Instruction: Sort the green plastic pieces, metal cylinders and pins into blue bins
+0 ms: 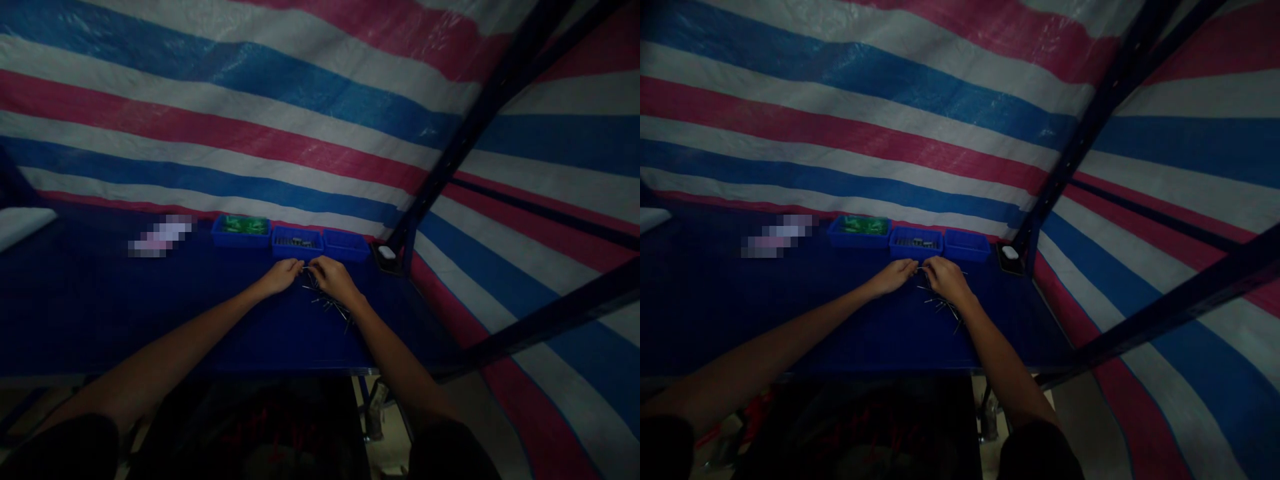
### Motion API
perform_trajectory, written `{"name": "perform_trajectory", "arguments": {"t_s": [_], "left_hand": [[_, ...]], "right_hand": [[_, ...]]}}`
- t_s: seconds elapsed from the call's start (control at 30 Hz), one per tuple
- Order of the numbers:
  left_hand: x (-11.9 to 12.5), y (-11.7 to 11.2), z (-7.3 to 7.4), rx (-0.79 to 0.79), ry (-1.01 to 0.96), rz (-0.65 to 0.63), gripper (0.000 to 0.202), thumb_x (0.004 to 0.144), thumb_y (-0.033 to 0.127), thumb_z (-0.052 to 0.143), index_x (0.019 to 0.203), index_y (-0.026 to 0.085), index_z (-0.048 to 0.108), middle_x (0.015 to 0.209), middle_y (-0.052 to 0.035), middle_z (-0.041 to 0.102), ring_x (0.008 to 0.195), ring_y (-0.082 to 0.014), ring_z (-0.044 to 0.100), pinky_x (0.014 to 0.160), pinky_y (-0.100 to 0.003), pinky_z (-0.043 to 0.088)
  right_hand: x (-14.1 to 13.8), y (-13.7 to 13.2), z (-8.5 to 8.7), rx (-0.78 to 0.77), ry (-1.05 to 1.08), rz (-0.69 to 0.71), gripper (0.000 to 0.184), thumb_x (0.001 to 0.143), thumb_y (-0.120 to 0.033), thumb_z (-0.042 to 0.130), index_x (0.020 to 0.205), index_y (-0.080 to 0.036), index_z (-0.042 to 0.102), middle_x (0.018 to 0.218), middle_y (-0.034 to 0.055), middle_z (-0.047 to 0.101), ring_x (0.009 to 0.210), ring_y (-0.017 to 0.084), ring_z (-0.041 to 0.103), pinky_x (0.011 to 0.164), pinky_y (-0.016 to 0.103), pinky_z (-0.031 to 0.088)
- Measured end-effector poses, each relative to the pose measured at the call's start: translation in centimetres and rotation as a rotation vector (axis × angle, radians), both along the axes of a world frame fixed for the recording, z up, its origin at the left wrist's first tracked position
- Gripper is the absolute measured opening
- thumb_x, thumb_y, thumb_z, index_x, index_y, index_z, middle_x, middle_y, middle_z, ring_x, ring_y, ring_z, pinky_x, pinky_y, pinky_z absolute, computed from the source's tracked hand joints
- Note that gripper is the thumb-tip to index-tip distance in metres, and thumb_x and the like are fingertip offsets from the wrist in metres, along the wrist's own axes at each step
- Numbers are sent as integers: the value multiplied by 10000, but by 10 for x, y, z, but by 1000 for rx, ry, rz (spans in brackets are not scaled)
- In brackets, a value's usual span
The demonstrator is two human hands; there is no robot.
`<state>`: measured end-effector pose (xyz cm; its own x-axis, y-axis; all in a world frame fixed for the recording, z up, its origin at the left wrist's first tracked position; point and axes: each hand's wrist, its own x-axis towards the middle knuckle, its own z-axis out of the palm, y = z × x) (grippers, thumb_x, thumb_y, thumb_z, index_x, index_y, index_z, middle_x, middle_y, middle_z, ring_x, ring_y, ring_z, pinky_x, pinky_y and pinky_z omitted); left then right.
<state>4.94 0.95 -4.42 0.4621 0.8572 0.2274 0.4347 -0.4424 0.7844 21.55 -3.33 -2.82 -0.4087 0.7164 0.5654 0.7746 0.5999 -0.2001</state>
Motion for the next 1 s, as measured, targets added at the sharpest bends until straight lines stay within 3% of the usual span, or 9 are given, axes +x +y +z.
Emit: {"name": "perform_trajectory", "arguments": {"t_s": [0.13, 0.27, 0.37, 0.47, 0.63, 0.73, 0.87, 1.0], "left_hand": [[-2, 0, -2, -6, -49, -30, 390, 873, 402, 272, 809, 152, 564, 604, 12, 514, 557, -127, 485, 536, -227, 377], [-4, 3, 0, 90, 72, -147, 277, 838, 333, 410, 1011, 195, 577, 614, 23, 543, 571, -126, 516, 554, -219, 379], [-3, 8, 2, 142, 191, -225, 191, 755, 273, 545, 920, 208, 614, 591, 32, 537, 547, -122, 510, 540, -214, 363], [0, 10, 4, 137, 272, -240, 80, 725, 242, 569, 780, 199, 607, 576, 30, 534, 535, -124, 506, 525, -213, 350], [0, 4, 7, 123, 255, -210, 135, 778, 293, 509, 732, 189, 582, 663, -4, 577, 609, -143, 531, 583, -232, 378], [-3, 2, 8, 80, 148, -154, 253, 837, 347, 407, 738, 183, 572, 721, -17, 603, 687, -154, 554, 656, -247, 403], [-5, 4, 9, -1, 37, -76, 294, 831, 375, 362, 703, 179, 539, 685, -3, 585, 661, -147, 534, 642, -243, 410], [-7, 7, 11, -53, 18, -44, 296, 818, 382, 359, 663, 188, 521, 661, -3, 576, 641, -149, 525, 627, -246, 409]], "right_hand": [[9, 6, 8, 80, -9, -75, 181, 883, -255, 412, 840, -175, 570, 771, 51, 624, 720, 154, 574, 686, 249, 404], [38, 25, 23, 284, 229, -378, 241, 889, -310, 381, 895, -160, 570, 740, 63, 617, 683, 165, 578, 671, 264, 411], [63, 38, 20, 253, 319, -569, 349, 847, -318, 433, 1133, -123, 474, 668, 29, 588, 598, 172, 560, 597, 266, 409], [79, 40, 8, 146, 336, -597, 483, 814, -313, 462, 1237, -95, 376, 637, 7, 566, 563, 173, 549, 559, 261, 405], [56, 25, 3, 61, 409, -500, 425, 841, -310, 439, 1222, -126, 396, 647, -4, 553, 570, 159, 551, 578, 262, 423], [24, 14, 6, -42, 306, -287, 312, 858, -308, 435, 1128, -161, 490, 652, 3, 566, 585, 148, 556, 589, 255, 430], [-4, 6, 6, -121, 177, 0, 202, 845, -269, 475, 1016, -197, 553, 830, 46, 619, 745, 157, 580, 689, 270, 448], [-4, 6, 8, -166, 174, 29, 133, 845, -219, 469, 938, -201, 563, 817, 42, 604, 757, 155, 563, 681, 268, 444]]}}
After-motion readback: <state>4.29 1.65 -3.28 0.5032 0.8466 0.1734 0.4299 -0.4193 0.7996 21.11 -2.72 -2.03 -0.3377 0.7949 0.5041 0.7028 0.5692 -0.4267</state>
